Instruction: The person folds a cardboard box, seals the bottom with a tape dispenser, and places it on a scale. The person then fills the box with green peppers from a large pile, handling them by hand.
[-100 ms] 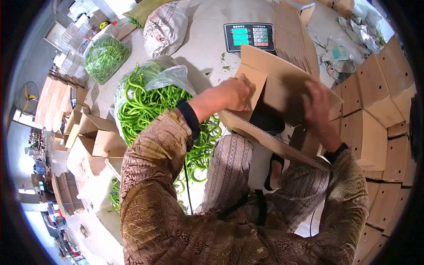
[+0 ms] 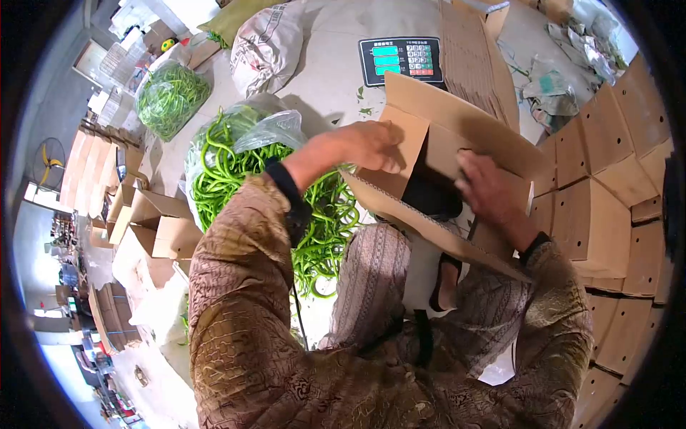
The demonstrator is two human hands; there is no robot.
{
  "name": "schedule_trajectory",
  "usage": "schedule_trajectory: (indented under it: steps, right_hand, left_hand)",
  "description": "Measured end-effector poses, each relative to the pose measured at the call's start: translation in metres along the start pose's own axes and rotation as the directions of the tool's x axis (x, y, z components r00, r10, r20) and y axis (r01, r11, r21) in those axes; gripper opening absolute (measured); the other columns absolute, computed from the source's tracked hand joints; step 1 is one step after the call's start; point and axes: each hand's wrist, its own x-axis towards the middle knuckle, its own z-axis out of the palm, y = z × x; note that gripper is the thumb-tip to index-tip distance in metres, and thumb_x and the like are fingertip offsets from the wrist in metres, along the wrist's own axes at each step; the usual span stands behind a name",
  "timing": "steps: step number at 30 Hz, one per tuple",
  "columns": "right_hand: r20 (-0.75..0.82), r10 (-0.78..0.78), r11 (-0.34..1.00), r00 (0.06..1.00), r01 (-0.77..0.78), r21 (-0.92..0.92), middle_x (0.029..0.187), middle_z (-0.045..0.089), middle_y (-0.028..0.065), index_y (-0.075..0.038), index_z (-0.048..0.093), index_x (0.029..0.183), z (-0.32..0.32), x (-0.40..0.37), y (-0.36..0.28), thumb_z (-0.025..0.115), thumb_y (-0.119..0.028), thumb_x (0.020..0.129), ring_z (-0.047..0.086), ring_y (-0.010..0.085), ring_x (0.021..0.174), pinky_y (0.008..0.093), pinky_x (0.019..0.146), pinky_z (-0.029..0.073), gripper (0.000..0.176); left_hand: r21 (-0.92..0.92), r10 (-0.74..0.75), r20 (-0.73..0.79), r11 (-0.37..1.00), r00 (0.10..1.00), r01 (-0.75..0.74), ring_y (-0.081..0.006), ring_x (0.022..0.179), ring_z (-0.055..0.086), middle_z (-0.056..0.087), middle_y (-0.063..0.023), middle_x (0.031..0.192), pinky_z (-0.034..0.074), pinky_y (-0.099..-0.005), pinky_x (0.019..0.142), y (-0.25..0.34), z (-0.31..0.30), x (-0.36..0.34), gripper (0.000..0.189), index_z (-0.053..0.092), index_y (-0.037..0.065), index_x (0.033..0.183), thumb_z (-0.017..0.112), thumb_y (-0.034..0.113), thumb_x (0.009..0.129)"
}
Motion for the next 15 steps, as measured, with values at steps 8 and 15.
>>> schedule_trajectory:
  steps: [8,15]
  right_hand:
    - [0.086,-0.135,0.990,0.987,0.138,-0.035,0.149,0.032,0.0103,-0.011,0.036,0.142,0.035,0.059,-0.023,0.064,-0.009,0.077,0.038,0.0330,0.129,0.0436,0.098,0.039,0.072]
    - [0.112,-0.151,0.988,0.982,0.151,0.012,0.149,0.033,0.0077,-0.012,0.037,0.142,0.041,0.053,-0.021,0.052,-0.009,0.081,0.039,0.0322,0.127,0.0438,0.090,0.040,0.063]
  left_hand:
    - [-0.183,-0.138,-0.192,0.978,0.972,0.103,-0.0393,0.126,0.045,0.043,-0.0280,0.138,0.036,-0.0389,0.106,-0.001,0.005,-0.025,0.068,0.048,-0.001,0.133,0.056,0.051,0.089]
    - [-0.674,-0.304,-0.665,0.638,0.682,-0.373,-0.0280,0.126,0.048,0.051,-0.0169,0.136,0.037,-0.0413,0.105,0.020,0.030,-0.059,0.075,0.044,0.002,0.138,0.041,0.061,0.093]
